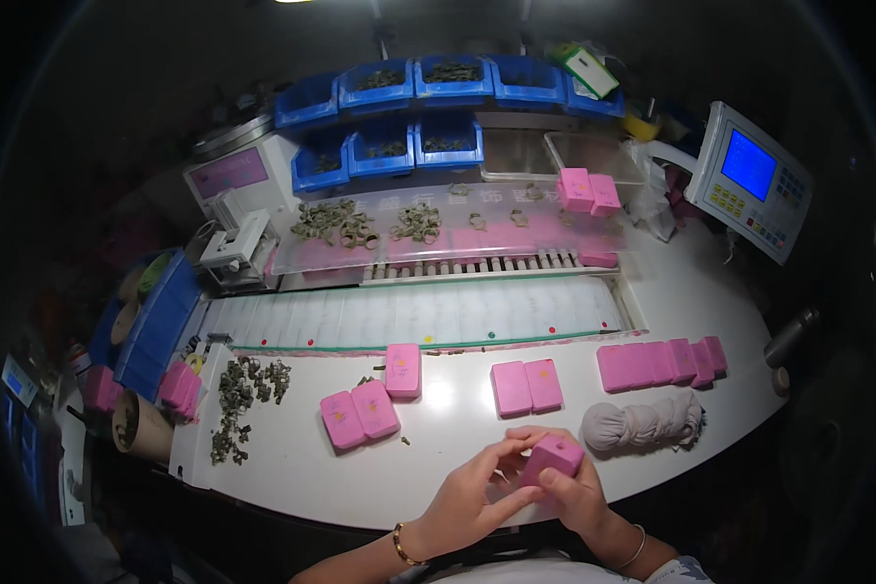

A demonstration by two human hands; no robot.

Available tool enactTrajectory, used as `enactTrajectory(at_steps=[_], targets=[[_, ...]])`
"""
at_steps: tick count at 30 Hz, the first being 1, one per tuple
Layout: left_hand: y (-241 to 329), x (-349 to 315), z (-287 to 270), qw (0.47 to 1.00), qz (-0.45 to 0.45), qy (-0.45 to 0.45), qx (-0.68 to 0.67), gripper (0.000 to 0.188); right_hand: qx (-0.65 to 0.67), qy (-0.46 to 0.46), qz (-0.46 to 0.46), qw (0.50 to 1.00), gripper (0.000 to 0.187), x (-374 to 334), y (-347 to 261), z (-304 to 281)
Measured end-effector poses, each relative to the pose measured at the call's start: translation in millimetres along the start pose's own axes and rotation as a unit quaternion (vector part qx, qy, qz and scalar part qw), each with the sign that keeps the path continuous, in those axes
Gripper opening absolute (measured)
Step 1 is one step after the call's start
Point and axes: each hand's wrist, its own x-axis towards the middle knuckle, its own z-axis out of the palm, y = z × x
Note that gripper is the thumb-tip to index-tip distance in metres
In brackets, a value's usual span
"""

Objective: The worker inserts small metal and plastic components into pink silicone molds at a factory assembly workstation.

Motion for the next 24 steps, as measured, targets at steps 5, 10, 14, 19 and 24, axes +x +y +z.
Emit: enactTrajectory(at_steps=[5,10,14,19,24], targets=[[11.5,7.9,13.9,0.908,0.176,0.086,0.371,0.056,-0.150,0.064,0.045,0.986,0.053,-1.1,-8.0,-3.2],[19.2,1.2,8.0,0.893,0.140,0.026,0.427,0.046,-0.224,0.030,0.027,0.974,0.053,-3.1,-2.3,-1.6],[21.4,1.5,0.4,0.889,0.135,-0.056,0.433,0.044,-0.186,0.010,0.069,0.980,0.056,-8.3,-2.4,-5.9],[26.5,1.6,-6.8,0.872,0.168,-0.093,0.449,0.027,-0.193,-0.031,0.093,0.976,0.069,-5.7,-7.4,-11.6],[21.4,-3.5,-3.0,0.835,0.256,-0.088,0.479,0.019,-0.155,-0.079,0.131,0.976,0.064,-5.5,-10.3,-14.8]])
